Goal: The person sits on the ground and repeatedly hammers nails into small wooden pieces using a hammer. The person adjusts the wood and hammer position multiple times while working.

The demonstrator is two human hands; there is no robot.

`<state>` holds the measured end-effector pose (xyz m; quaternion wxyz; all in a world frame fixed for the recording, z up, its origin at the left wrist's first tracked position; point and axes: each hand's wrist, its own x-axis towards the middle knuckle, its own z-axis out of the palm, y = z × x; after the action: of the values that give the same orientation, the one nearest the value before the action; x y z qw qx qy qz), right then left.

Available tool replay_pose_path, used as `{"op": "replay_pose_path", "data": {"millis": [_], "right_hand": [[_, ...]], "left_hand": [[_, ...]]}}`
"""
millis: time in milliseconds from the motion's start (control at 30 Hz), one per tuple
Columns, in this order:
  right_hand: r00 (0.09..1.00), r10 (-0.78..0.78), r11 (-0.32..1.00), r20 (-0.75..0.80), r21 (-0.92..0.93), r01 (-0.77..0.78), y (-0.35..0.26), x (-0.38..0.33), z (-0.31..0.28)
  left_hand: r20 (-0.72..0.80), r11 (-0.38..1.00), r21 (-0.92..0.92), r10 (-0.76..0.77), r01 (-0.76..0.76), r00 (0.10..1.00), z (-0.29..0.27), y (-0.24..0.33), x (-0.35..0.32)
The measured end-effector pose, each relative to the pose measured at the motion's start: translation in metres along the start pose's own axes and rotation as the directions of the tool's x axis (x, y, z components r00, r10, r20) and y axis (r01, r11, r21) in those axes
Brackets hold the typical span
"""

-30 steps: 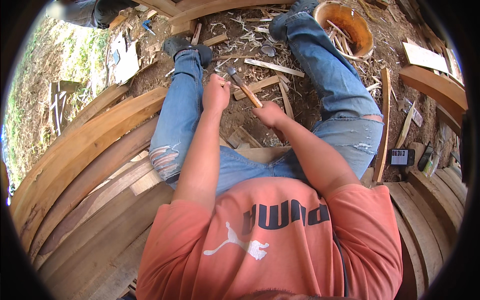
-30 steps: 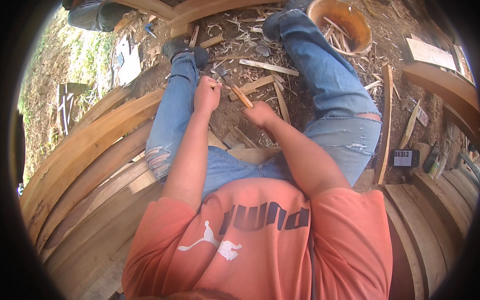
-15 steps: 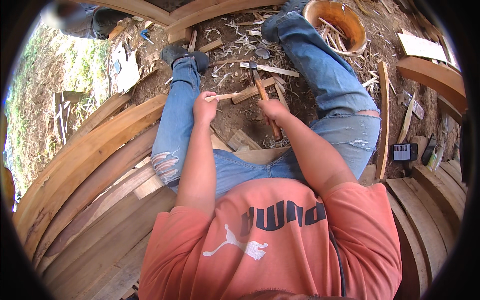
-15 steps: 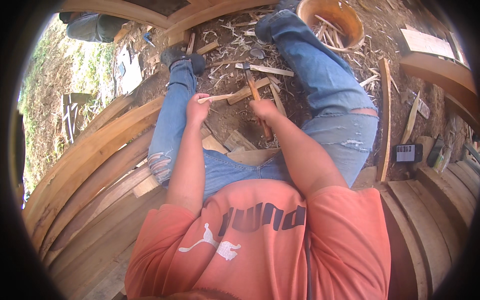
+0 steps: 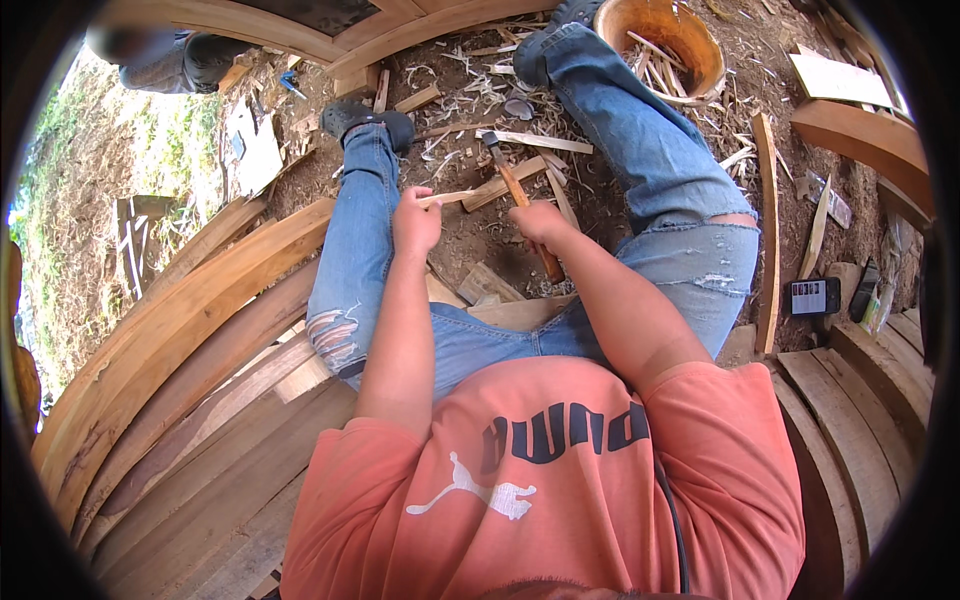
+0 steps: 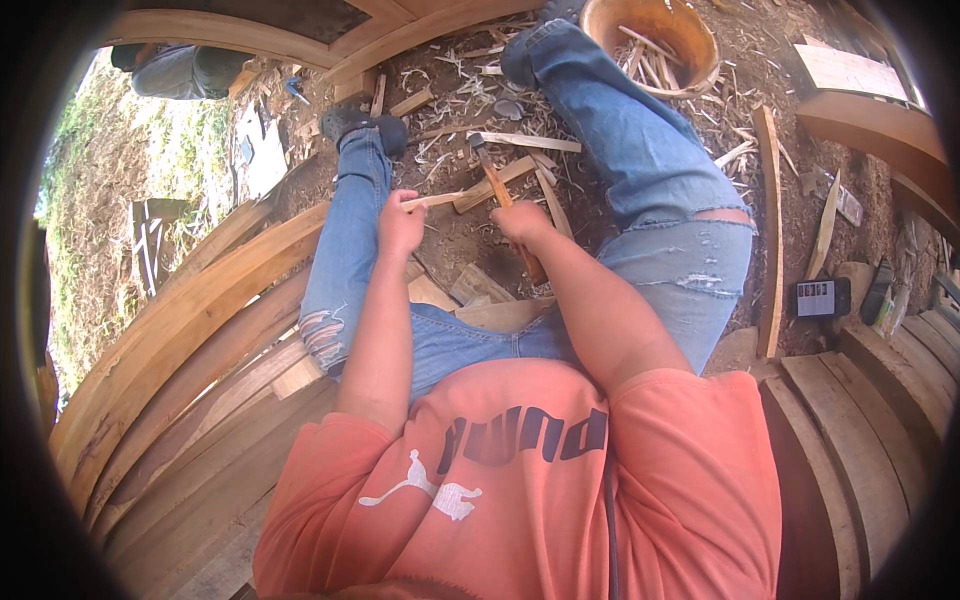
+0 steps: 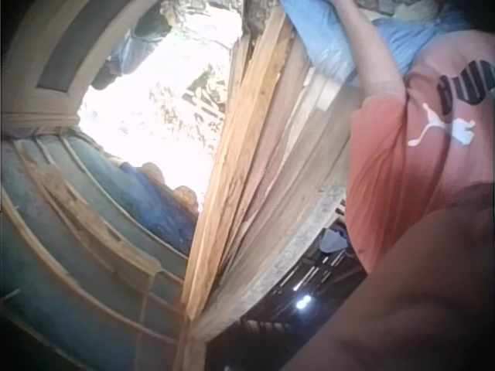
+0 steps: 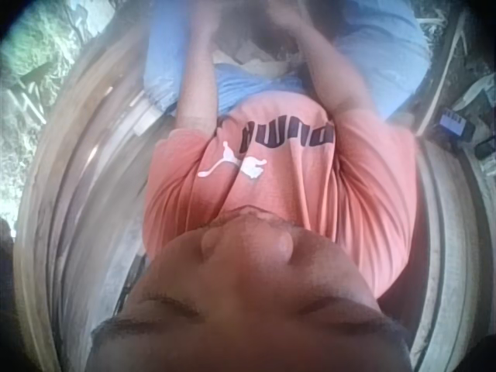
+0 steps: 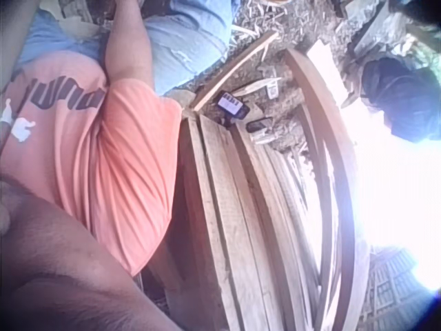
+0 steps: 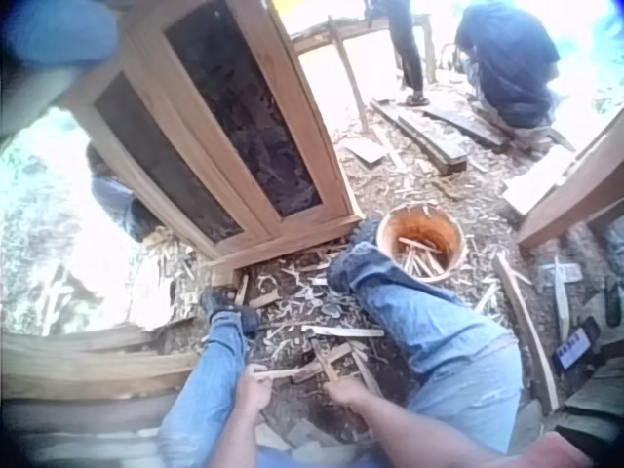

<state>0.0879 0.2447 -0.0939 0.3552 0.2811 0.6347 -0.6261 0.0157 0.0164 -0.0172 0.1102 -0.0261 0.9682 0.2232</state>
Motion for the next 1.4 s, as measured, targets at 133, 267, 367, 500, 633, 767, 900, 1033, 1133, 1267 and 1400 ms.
{"op": "replay_pose_path", "data": {"millis": [133,267,367,500,633,767,900,1033,1133,1267,1400], "right_hand": [[1.0,-0.006,1.0,-0.007,-0.002,0.006,0.003,0.003,0.002],[1.0,0.002,1.0,0.004,-0.026,-0.002,-0.001,0.001,0.001],[1.0,0.0,0.996,0.029,-0.084,0.002,-0.002,0.002,0.0],[0.999,0.012,0.996,0.032,-0.086,-0.009,-0.004,0.001,-0.002],[0.999,0.03,0.997,0.01,-0.067,-0.03,-0.007,-0.002,-0.001],[0.999,0.035,0.996,-0.004,-0.079,-0.036,-0.009,-0.005,-0.003],[0.999,0.015,0.994,0.033,-0.104,-0.011,-0.012,-0.013,-0.003],[1.0,-0.008,0.998,0.002,-0.056,0.008,0.007,0.002,0.002],[0.999,-0.047,0.987,-0.011,-0.154,0.045,0.001,-0.011,-0.002],[0.966,-0.238,0.831,-0.102,-0.537,0.148,0.005,-0.018,-0.015],[0.952,-0.29,0.646,-0.093,-0.754,0.123,-0.012,-0.064,-0.021]], "left_hand": [[0.004,0.995,0.06,0.078,-0.078,0.997,-0.001,0.013,-0.003],[0.047,0.992,0.106,0.067,-0.072,0.997,-0.003,0.02,-0.002],[0.06,0.992,0.106,0.066,-0.072,0.996,-0.004,0.02,-0.001],[0.078,0.995,0.085,0.054,-0.061,0.995,-0.005,0.021,0.0],[0.071,0.998,0.029,0.045,-0.047,0.997,-0.003,0.017,0.002],[0.1,0.994,-0.09,-0.056,0.065,0.993,0.0,0.016,0.004],[0.19,0.87,-0.399,-0.231,0.29,0.954,0.001,-0.002,0.002],[0.259,0.647,-0.654,-0.296,0.392,0.919,-0.035,0.013,-0.01],[0.236,0.565,-0.756,-0.236,0.331,0.943,-0.076,0.036,-0.035],[0.219,0.36,-0.9,-0.119,0.248,0.968,-0.114,0.055,-0.066],[0.263,0.05,-0.964,0.022,0.262,0.964,-0.136,0.039,-0.102]]}}
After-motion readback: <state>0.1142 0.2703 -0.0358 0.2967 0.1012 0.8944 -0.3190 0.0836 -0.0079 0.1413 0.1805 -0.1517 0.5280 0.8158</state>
